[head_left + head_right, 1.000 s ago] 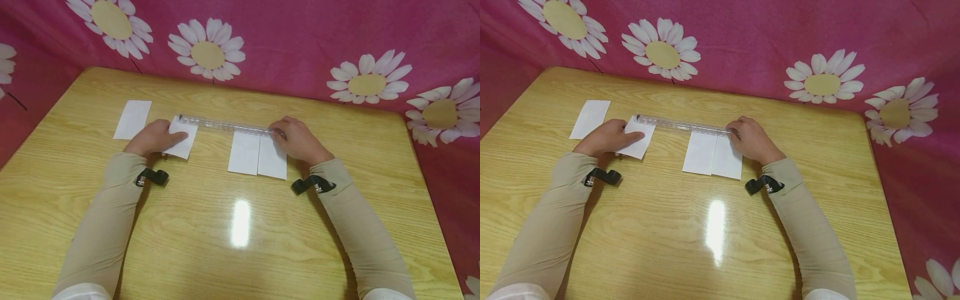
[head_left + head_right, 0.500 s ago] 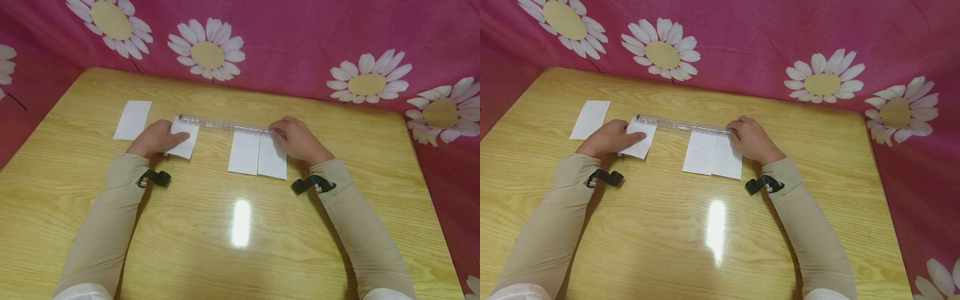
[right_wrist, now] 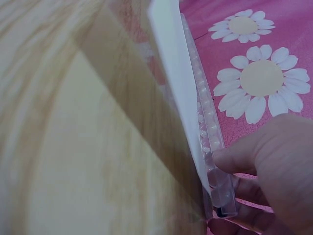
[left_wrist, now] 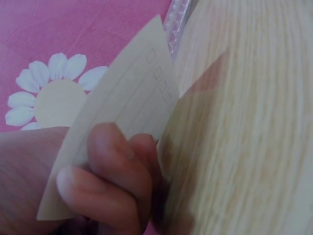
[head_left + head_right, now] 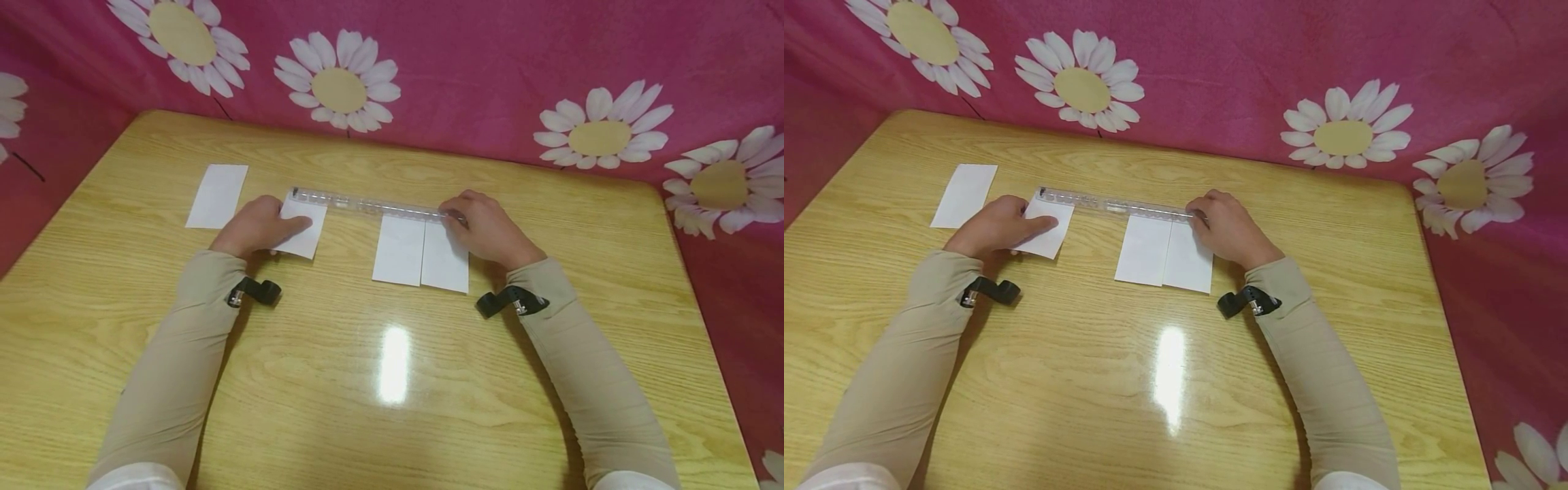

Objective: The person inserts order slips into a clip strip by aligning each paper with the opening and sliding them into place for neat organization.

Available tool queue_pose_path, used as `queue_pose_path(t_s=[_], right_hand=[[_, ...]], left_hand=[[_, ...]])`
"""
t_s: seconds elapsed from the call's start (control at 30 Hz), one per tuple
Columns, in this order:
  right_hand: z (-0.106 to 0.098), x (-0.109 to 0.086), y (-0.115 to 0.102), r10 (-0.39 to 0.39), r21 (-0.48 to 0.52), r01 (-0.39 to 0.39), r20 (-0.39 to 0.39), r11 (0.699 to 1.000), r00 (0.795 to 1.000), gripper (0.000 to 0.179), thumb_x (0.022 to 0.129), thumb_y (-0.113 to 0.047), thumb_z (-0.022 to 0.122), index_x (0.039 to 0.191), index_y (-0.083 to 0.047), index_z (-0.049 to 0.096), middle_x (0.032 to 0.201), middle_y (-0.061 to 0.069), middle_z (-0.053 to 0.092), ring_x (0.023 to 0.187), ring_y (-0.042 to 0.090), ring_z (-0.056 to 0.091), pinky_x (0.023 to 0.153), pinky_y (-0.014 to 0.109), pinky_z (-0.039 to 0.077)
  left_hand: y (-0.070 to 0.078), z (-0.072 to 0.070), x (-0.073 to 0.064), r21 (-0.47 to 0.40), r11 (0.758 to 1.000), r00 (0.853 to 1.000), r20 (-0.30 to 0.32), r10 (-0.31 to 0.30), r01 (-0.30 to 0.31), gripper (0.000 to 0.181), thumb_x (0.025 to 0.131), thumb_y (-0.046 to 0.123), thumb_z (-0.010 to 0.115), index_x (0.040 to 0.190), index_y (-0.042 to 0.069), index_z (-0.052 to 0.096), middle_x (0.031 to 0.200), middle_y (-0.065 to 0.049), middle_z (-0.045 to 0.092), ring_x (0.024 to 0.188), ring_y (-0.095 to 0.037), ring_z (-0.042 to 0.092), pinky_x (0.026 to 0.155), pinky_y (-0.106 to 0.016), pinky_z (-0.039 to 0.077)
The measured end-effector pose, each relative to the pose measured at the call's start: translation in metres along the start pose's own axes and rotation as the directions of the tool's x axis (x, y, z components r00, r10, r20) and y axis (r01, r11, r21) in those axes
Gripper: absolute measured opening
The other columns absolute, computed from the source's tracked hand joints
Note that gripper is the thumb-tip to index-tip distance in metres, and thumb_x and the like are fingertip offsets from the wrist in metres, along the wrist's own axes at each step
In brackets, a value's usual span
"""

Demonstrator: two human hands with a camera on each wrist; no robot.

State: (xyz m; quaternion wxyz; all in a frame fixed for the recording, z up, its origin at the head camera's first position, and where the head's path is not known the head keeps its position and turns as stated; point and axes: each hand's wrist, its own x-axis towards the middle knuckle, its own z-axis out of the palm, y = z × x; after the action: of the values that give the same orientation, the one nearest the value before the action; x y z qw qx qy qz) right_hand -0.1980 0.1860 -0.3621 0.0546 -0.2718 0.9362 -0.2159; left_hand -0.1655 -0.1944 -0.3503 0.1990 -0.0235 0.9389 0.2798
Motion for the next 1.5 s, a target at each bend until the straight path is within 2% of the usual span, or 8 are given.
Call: queue_pose_path(t_s=[0.27,0.6,0.83,1.17,1.37,1.5], right_hand=[[-0.0003,-0.0004,-0.0004,0.000,0.000,0.000,0.006,1.000,1.000,0.034,0.103,-0.016,0.056,0.132,0.000,0.066,0.117,0.019,0.068,0.108,0.034,0.063,0.103,0.050,0.049],[-0.0006,-0.0009,-0.0008,-0.006,0.003,0.006,-0.002,1.000,1.000,0.033,0.104,-0.016,0.056,0.131,0.000,0.066,0.117,0.019,0.069,0.107,0.035,0.063,0.103,0.051,0.049],[-0.0010,-0.0004,-0.0019,0.004,0.007,-0.004,0.006,1.000,1.000,0.034,0.104,-0.016,0.056,0.132,0.000,0.066,0.119,0.020,0.068,0.110,0.035,0.063,0.105,0.051,0.049],[-0.0015,-0.0006,-0.0017,0.011,0.004,-0.011,0.013,1.000,1.000,0.034,0.103,-0.016,0.056,0.132,-0.001,0.065,0.119,0.020,0.068,0.111,0.035,0.063,0.105,0.052,0.048],[-0.0014,-0.0001,-0.0020,0.010,0.002,-0.010,0.015,1.000,1.000,0.034,0.104,-0.017,0.056,0.133,-0.001,0.065,0.118,0.019,0.068,0.110,0.035,0.062,0.105,0.051,0.048],[-0.0013,-0.0002,-0.0020,0.009,0.001,-0.009,0.013,1.000,1.000,0.034,0.104,-0.017,0.056,0.133,-0.001,0.065,0.117,0.019,0.068,0.109,0.034,0.062,0.105,0.051,0.048]], left_hand=[[0.0021,0.0007,-0.0006,-0.013,1.000,1.000,0.008,-0.012,0.012,0.049,0.100,0.050,0.059,0.097,0.001,0.060,0.080,-0.007,0.054,0.073,-0.023,0.049,0.065,-0.033,0.041],[0.0029,0.0024,-0.0003,-0.015,1.000,1.000,0.002,0.005,-0.004,0.048,0.100,0.050,0.059,0.090,0.004,0.056,0.078,-0.006,0.047,0.072,-0.022,0.045,0.064,-0.034,0.039],[0.0039,0.0032,0.0002,-0.024,1.000,1.000,-0.001,-0.009,0.009,0.050,0.099,0.051,0.061,0.095,0.002,0.058,0.079,-0.006,0.048,0.070,-0.022,0.046,0.062,-0.033,0.040],[0.0058,0.0053,0.0014,-0.046,0.999,1.000,-0.021,-0.023,0.022,0.050,0.097,0.053,0.064,0.088,0.004,0.057,0.074,-0.004,0.050,0.064,-0.020,0.046,0.058,-0.033,0.039],[0.0070,0.0067,0.0013,-0.041,0.999,1.000,-0.024,0.002,-0.003,0.051,0.097,0.053,0.062,0.078,0.008,0.051,0.069,-0.002,0.047,0.062,-0.018,0.043,0.058,-0.033,0.037],[0.0078,0.0082,0.0016,-0.044,0.999,1.000,-0.024,0.001,-0.002,0.050,0.098,0.052,0.062,0.080,0.006,0.053,0.070,-0.003,0.048,0.063,-0.019,0.044,0.059,-0.033,0.038]])
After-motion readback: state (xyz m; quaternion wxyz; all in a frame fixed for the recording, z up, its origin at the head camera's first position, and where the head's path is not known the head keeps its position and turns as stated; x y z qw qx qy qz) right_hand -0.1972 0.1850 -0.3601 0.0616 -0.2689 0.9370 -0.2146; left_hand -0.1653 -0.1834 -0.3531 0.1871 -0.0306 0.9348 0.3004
